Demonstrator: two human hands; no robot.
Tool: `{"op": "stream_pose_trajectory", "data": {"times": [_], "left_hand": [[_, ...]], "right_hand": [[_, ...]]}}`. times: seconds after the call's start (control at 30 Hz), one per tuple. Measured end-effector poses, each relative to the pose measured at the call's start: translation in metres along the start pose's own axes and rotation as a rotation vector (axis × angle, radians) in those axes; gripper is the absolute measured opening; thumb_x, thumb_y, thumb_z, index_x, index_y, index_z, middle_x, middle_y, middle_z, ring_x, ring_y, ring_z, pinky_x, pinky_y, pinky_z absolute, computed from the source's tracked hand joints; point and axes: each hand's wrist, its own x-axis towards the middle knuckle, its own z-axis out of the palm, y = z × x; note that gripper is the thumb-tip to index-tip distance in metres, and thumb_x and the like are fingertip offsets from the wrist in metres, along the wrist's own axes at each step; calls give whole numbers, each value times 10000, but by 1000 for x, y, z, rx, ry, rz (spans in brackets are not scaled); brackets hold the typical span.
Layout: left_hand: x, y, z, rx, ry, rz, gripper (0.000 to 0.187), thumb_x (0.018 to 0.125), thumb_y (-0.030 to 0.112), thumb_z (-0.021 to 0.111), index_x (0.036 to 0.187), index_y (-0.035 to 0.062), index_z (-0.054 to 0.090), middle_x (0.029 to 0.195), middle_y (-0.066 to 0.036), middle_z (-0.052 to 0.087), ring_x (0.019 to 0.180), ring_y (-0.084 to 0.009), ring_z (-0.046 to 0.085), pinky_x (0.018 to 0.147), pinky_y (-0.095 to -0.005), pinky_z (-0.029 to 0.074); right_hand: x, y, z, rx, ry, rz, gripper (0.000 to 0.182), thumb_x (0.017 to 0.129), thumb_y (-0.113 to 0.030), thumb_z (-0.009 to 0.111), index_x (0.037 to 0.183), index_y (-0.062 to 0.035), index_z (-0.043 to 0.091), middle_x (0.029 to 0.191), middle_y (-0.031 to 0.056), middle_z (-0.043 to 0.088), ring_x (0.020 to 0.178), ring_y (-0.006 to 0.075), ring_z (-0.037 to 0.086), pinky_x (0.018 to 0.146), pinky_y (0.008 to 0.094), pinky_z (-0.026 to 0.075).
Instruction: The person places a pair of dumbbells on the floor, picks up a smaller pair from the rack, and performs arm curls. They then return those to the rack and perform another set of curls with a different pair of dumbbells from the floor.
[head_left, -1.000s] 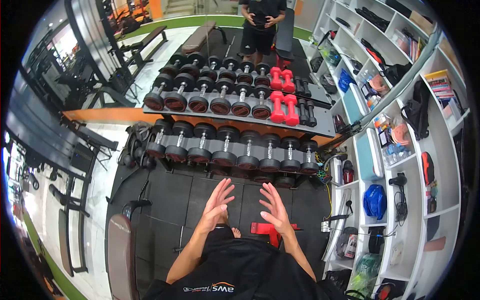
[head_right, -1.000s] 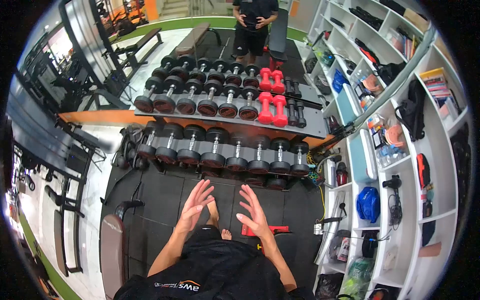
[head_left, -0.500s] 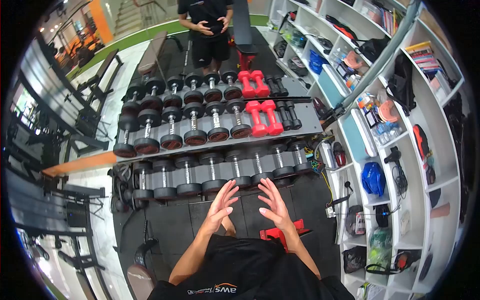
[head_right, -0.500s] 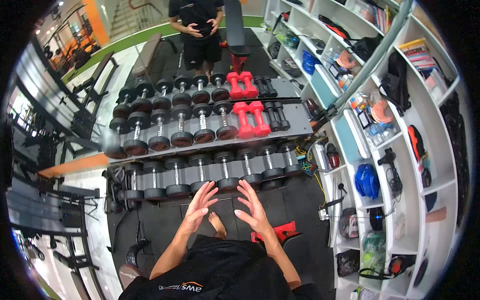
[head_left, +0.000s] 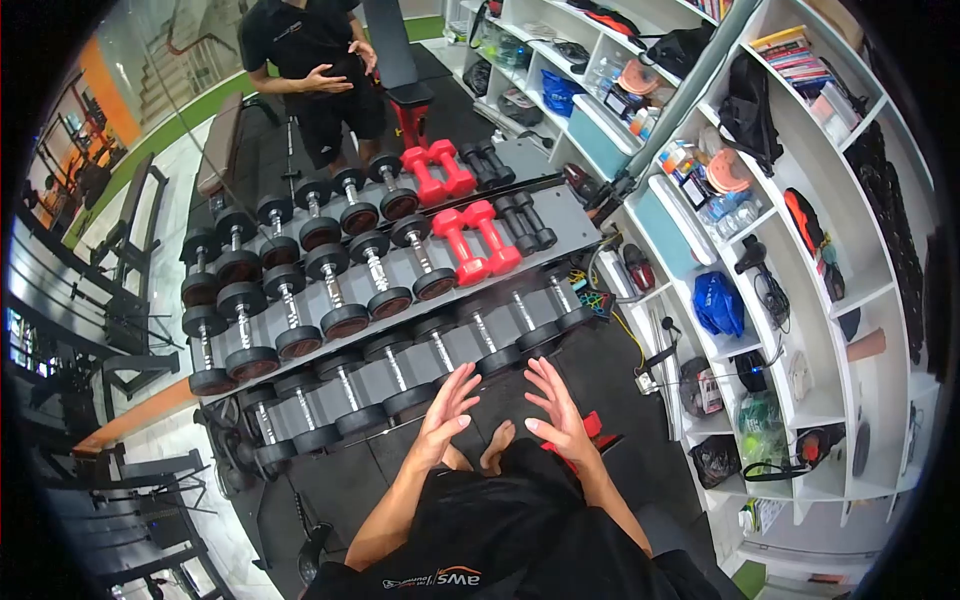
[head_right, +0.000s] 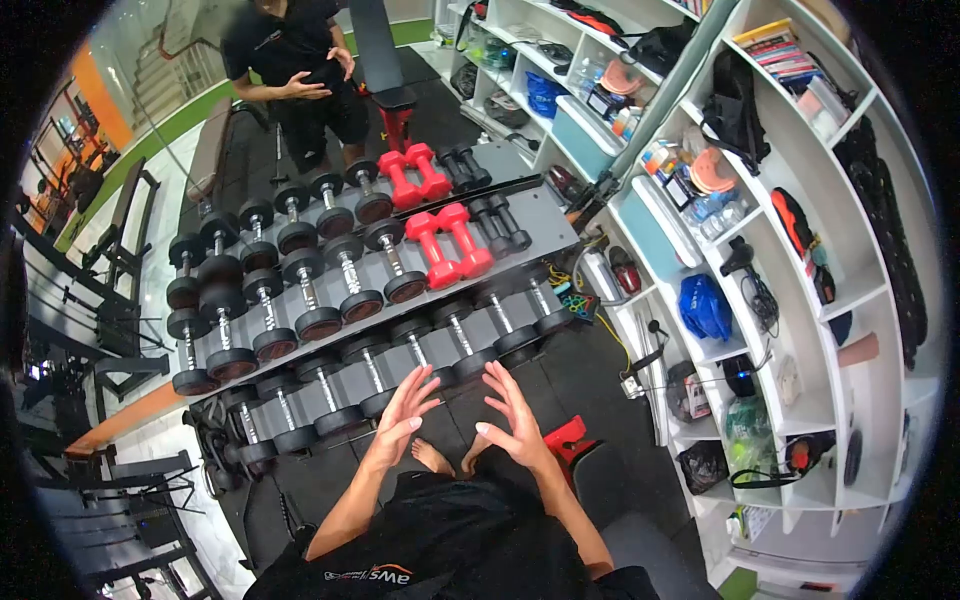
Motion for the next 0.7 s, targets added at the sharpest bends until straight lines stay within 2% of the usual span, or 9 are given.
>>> {"op": "stream_pose_trajectory", "data": {"times": [0.17, 0.27, 0.33, 0.4, 0.47, 0.5, 0.7], "left_hand": [[33, -6, 3, 24, -46, -31, 875, 821, 234, 644, 1553, 55, 201, 1606, -174, 201, 1465, -346, 256, 1149, -458, 271], [54, -6, 3, 2, -60, -21, 854, 846, 162, 635, 1556, 43, 177, 1613, -155, 190, 1477, -309, 238, 1157, -430, 254], [67, -9, 8, 23, -20, -13, 849, 839, 179, 633, 1553, 48, 193, 1606, -160, 208, 1468, -322, 257, 1149, -439, 272], [84, -11, 17, 65, 24, -4, 852, 824, 220, 629, 1550, 57, 214, 1598, -174, 226, 1455, -344, 279, 1139, -458, 294], [101, -18, 28, 63, 24, 1, 840, 834, 202, 629, 1549, 51, 214, 1596, -168, 234, 1456, -336, 279, 1138, -451, 294], [111, -22, 34, 50, 17, -5, 837, 840, 186, 631, 1549, 47, 209, 1598, -160, 230, 1462, -325, 270, 1142, -441, 286], [176, -65, 87, 63, -73, -106, 831, 842, 173, 634, 1550, 59, 215, 1603, -156, 223, 1452, -325, 288, 1139, -443, 288]], "right_hand": [[9, 8, -21, 36, 43, -1, 937, 811, -89, 701, 1563, -59, 142, 1584, 174, 244, 1445, 317, 297, 1108, 465, 331], [19, 11, -40, 67, 42, 0, 942, 813, -89, 700, 1565, -62, 132, 1586, 175, 236, 1445, 320, 295, 1106, 467, 333], [23, 11, -54, 94, 45, -9, 946, 814, -86, 701, 1565, -63, 128, 1590, 174, 225, 1446, 321, 292, 1107, 468, 334], [26, 15, -76, 116, 62, -17, 952, 811, -71, 702, 1567, -68, 124, 1598, 168, 203, 1447, 320, 289, 1105, 467, 341], [26, 17, -101, 131, 89, -22, 954, 808, -63, 703, 1567, -70, 125, 1600, 165, 197, 1447, 319, 290, 1104, 466, 346], [27, 15, -113, 109, 100, -6, 978, 793, -113, 694, 1570, -75, 103, 1602, 170, 179, 1446, 337, 282, 1105, 481, 350], [18, 10, -198, 156, 235, -48, 981, 788, -90, 691, 1571, -75, 99, 1602, 174, 179, 1436, 339, 303, 1100, 474, 356]]}}
